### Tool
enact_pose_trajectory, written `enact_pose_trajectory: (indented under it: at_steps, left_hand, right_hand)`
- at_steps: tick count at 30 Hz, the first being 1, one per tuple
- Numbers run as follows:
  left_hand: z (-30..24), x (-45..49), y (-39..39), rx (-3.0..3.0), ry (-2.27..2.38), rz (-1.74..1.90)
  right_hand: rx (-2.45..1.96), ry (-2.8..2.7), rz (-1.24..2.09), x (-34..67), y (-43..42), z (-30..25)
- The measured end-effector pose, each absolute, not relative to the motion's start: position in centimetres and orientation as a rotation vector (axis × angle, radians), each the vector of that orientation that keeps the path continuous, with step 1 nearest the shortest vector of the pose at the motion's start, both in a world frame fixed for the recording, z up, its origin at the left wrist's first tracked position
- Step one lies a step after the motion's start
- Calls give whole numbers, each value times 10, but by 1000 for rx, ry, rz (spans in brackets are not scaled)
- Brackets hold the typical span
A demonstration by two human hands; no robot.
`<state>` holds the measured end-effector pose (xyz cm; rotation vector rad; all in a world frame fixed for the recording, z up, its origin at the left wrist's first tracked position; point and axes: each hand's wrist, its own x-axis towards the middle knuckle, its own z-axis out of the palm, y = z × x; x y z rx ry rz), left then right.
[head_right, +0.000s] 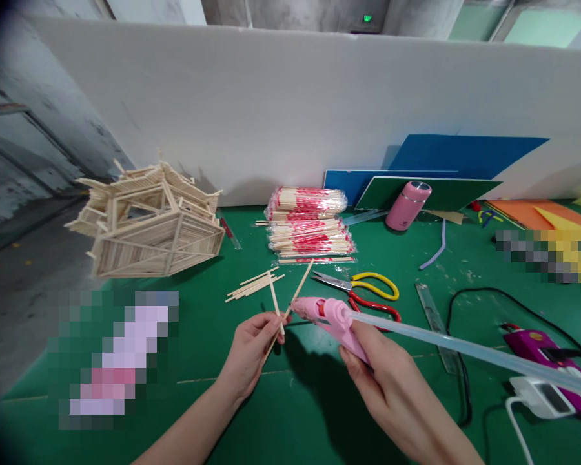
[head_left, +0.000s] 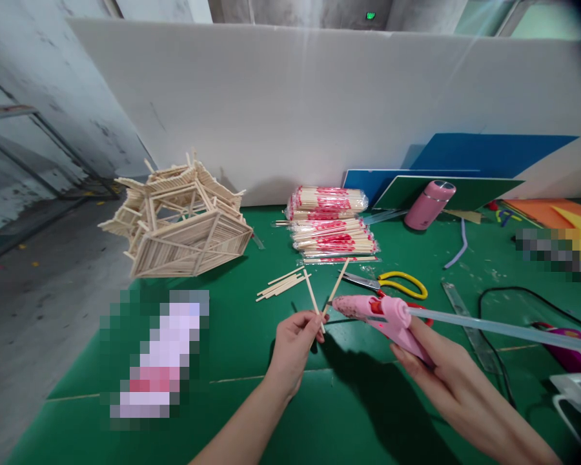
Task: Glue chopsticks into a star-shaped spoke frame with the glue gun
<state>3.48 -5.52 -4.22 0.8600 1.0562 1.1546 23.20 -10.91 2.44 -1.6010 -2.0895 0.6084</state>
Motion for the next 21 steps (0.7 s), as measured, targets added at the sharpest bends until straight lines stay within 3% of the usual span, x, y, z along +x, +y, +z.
enact_pose_trajectory:
  at_steps: [21]
  left_hand:
    - [-41, 35, -56, 841, 1054, 1144]
  right_hand:
    - [-1643, -2024, 662, 233, -111, 25]
